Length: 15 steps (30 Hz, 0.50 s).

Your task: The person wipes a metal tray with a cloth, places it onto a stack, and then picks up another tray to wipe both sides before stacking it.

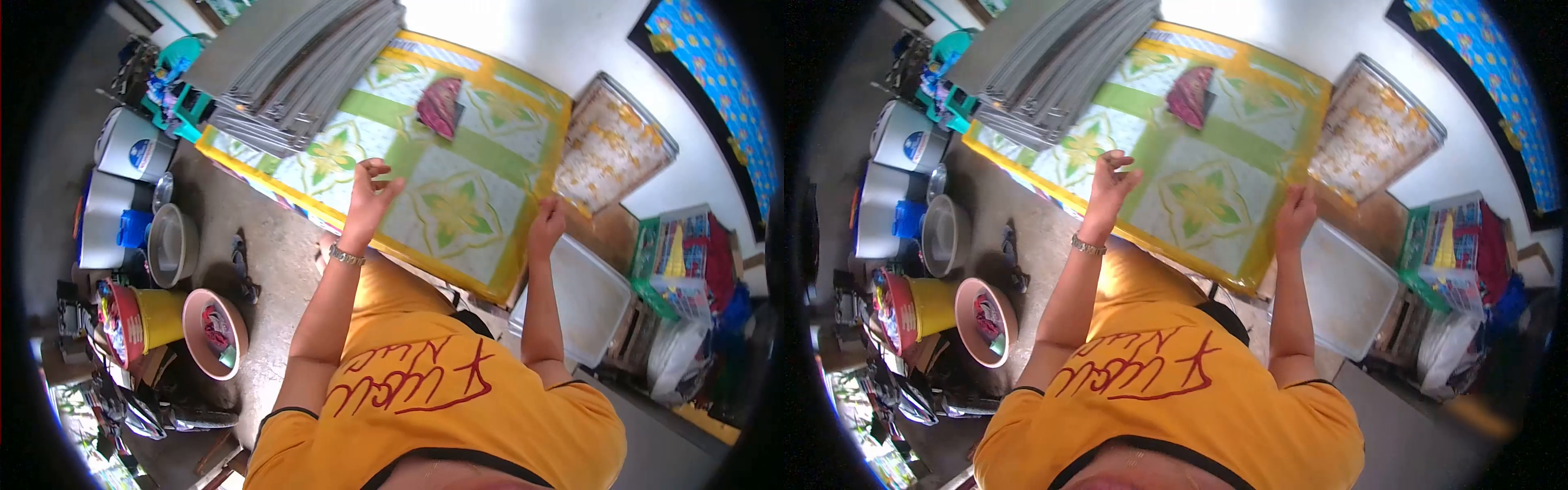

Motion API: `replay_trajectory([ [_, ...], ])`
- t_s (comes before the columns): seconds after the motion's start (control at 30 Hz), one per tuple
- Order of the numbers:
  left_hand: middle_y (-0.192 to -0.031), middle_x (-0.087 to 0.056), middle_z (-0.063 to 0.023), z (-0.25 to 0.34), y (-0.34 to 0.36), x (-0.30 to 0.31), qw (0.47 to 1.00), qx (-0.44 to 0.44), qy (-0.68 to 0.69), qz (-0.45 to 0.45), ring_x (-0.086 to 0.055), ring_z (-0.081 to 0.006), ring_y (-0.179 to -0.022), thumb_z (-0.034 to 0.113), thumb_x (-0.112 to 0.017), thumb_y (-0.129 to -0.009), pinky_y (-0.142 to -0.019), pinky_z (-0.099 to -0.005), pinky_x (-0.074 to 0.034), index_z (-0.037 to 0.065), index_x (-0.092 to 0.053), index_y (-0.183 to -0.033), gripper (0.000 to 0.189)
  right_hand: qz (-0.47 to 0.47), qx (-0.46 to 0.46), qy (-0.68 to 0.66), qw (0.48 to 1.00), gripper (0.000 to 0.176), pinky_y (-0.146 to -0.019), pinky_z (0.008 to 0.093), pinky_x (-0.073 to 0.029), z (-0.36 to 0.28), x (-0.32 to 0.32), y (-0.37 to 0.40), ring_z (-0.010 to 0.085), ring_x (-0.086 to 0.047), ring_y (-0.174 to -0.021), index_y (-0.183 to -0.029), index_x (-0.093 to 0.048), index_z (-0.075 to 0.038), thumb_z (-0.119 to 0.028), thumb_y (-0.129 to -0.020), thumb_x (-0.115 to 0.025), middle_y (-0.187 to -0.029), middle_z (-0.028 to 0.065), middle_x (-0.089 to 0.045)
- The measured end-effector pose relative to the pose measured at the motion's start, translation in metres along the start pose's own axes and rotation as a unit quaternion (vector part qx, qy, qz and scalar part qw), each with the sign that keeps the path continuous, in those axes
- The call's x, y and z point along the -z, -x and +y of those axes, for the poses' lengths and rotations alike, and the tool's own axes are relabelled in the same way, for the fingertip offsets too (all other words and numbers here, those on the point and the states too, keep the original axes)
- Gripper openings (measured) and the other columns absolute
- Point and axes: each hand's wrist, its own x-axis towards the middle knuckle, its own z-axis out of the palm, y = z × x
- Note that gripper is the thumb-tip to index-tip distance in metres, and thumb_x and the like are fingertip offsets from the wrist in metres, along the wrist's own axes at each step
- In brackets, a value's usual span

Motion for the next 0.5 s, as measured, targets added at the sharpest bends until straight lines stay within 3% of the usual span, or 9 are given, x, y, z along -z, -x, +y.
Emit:
replay_trajectory([
  [0.03,-0.105,-0.055,-0.0113,0.003,-0.010,0.019,0.999,-0.011,-0.022,0.033,-0.056,-0.0143,-0.084,0.013,-0.072,-0.086,-0.074,-0.0281,-0.051,0.001,-0.044,-0.118,0.044,-0.044,0.011,0.003,0.999,0.024,-0.070,0.0410,-0.044,-0.014,-0.015,0.003,0.0265,-0.060,-0.083,-0.081,-0.064,-0.004,-0.022,-0.094,-0.057,-0.078,0.0126,-0.063],
  [0.07,-0.112,-0.054,-0.0134,0.010,-0.019,0.038,0.997,-0.022,-0.042,0.068,-0.057,-0.0159,-0.090,0.009,-0.074,-0.084,-0.077,-0.0285,-0.051,0.001,-0.041,-0.124,0.053,-0.079,0.081,0.030,0.993,0.022,-0.073,0.0422,-0.044,-0.030,-0.032,0.005,0.0274,-0.060,-0.086,-0.082,-0.066,-0.005,-0.023,-0.092,-0.060,-0.080,0.0131,-0.064],
  [0.13,-0.113,-0.055,-0.0169,0.019,-0.046,0.078,0.983,-0.051,-0.052,0.170,-0.058,-0.0198,-0.095,0.015,-0.070,-0.088,-0.081,-0.0304,-0.051,-0.002,-0.043,-0.124,0.048,-0.144,0.226,0.090,0.959,0.021,-0.077,0.0445,-0.045,-0.066,-0.069,0.012,0.0291,-0.061,-0.091,-0.086,-0.068,-0.006,-0.026,-0.088,-0.065,-0.086,0.0141,-0.065],
  [0.2,-0.113,-0.055,-0.0176,0.018,-0.086,0.124,0.956,-0.156,-0.053,0.244,-0.057,-0.0227,-0.099,0.021,-0.070,-0.088,-0.083,-0.0327,-0.050,-0.004,-0.043,-0.125,0.052,-0.177,0.279,0.004,0.944,0.030,-0.085,0.0467,-0.045,-0.103,-0.105,0.029,0.0334,-0.058,-0.101,-0.096,-0.067,-0.007,-0.033,-0.082,-0.071,-0.099,0.0161,-0.064],
  [0.27,-0.114,-0.056,-0.0201,0.045,-0.118,0.164,0.903,-0.197,-0.192,0.329,-0.057,-0.0277,-0.103,0.027,-0.071,-0.087,-0.086,-0.0366,-0.048,-0.006,-0.044,-0.126,0.058,-0.247,0.296,-0.016,0.922,0.044,-0.089,0.0460,-0.045,-0.122,-0.138,0.051,0.0371,-0.056,-0.106,-0.111,-0.063,-0.008,-0.038,-0.081,-0.072,-0.112,0.0188,-0.059],
  [0.33,-0.112,-0.058,-0.0180,0.053,-0.161,0.213,0.846,-0.185,-0.295,0.403,-0.058,-0.0282,-0.100,0.034,-0.069,-0.088,-0.089,-0.0324,-0.046,-0.006,-0.051,-0.123,0.056,-0.327,0.326,-0.014,0.887,0.055,-0.092,0.0463,-0.045,-0.129,-0.168,0.075,0.0380,-0.055,-0.109,-0.124,-0.055,-0.009,-0.039,-0.081,-0.071,-0.119,0.0204,-0.056],
  [0.37,-0.103,-0.063,-0.0227,0.053,-0.180,0.232,0.816,-0.194,-0.339,0.425,-0.061,-0.0339,-0.096,0.039,-0.063,-0.090,-0.085,-0.0424,-0.048,-0.007,-0.054,-0.116,0.054,-0.351,0.321,-0.025,0.879,0.058,-0.097,0.0499,-0.042,-0.129,-0.182,0.089,0.0376,-0.052,-0.115,-0.127,-0.052,-0.008,-0.038,-0.081,-0.072,-0.124,0.0199,-0.054],
  [0.47,-0.079,-0.066,-0.0167,0.090,-0.206,0.262,0.920,0.058,-0.248,0.299,-0.064,-0.0322,-0.068,0.046,-0.058,-0.091,-0.069,-0.0422,-0.052,-0.005,-0.062,-0.101,0.052,-0.376,0.355,0.057,0.854,0.065,-0.104,0.0631,-0.030,-0.123,-0.202,0.131,0.0364,-0.045,-0.126,-0.132,-0.048,-0.008,-0.042,-0.082,-0.069,-0.135,0.0193,-0.046],
  [0.5,-0.076,-0.065,-0.0076,0.097,-0.210,0.264,0.929,0.087,-0.210,0.293,-0.057,-0.0203,-0.045,0.055,-0.056,-0.090,-0.042,-0.0412,-0.046,0.003,-0.064,-0.090,0.052,-0.372,0.372,0.103,0.844,0.067,-0.104,0.0678,-0.026,-0.124,-0.203,0.139,0.0360,-0.043,-0.129,-0.134,-0.048,-0.008,-0.046,-0.082,-0.067,-0.138,0.0192,-0.044],
])
